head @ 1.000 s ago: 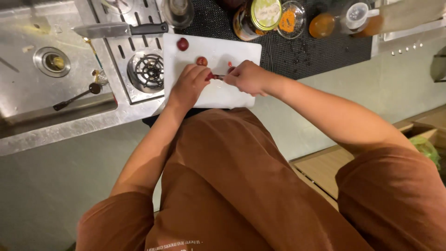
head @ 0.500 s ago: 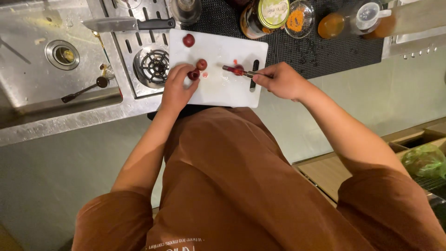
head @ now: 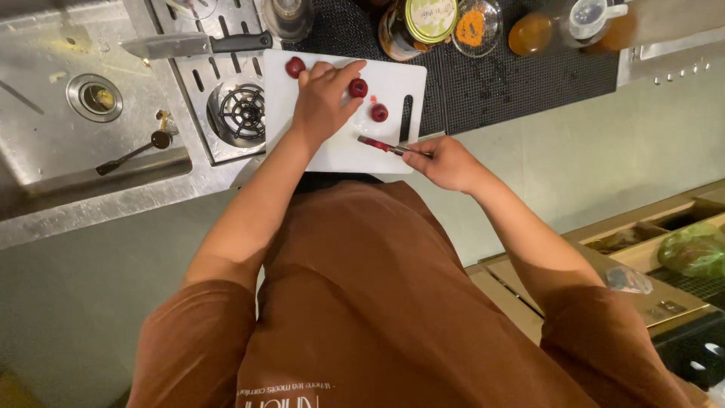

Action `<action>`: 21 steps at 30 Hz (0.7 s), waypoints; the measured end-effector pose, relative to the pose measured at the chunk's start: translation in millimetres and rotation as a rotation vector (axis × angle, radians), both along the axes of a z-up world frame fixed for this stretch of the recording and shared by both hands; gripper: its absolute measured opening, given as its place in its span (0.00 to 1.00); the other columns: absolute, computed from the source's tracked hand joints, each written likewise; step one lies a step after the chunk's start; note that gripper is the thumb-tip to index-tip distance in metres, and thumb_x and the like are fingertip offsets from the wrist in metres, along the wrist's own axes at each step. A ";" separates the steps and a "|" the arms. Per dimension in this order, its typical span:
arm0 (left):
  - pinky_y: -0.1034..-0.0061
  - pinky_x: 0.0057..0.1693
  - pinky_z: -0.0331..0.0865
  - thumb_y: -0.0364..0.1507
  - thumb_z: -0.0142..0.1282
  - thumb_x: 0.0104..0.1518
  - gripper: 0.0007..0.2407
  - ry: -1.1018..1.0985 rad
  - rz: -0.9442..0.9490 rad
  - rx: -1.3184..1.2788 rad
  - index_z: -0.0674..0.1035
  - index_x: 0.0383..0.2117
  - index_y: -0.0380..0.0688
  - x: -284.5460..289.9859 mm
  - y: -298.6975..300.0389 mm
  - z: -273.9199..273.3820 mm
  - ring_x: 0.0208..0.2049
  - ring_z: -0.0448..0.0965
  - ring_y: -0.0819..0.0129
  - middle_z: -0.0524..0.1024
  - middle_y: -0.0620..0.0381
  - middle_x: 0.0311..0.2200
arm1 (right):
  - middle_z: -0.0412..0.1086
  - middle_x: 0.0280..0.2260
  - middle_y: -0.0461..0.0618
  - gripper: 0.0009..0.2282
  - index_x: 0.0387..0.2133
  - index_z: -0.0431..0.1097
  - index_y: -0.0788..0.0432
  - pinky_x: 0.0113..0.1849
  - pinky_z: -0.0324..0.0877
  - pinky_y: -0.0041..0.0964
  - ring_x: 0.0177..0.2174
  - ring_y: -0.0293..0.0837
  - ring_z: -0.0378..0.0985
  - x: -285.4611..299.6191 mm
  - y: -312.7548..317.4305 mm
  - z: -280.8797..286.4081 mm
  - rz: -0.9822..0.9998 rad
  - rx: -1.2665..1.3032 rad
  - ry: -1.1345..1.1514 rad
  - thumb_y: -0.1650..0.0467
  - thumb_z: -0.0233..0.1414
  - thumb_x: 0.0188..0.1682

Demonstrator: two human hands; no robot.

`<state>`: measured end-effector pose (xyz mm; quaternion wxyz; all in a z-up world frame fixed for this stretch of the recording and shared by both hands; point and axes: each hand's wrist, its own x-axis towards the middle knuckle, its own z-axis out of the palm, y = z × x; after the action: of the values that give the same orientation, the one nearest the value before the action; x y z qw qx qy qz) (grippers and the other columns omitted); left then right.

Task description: The person shakes a jar of cherries and tips several onto a cutting board, then pits each cherry with a small pitting tool. They move to the sink and continue pitting and trimming cherries with a knife over the basin, letting pits and trimmings fall into the sink.

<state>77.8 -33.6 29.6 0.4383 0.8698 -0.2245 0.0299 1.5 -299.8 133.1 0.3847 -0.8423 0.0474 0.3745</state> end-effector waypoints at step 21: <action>0.67 0.53 0.74 0.17 0.66 0.49 0.18 0.123 0.107 -0.274 0.78 0.45 0.46 -48.8 33.9 -19.4 0.47 0.77 0.53 0.72 0.52 0.47 | 0.76 0.26 0.58 0.13 0.43 0.74 0.55 0.34 0.72 0.53 0.30 0.61 0.79 27.9 56.5 73.1 0.310 -0.399 -0.288 0.61 0.56 0.51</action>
<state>29.0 0.2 10.2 0.5636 0.8128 -0.1443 0.0304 29.4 -243.3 206.2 0.1524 -0.9430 -0.0645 0.2886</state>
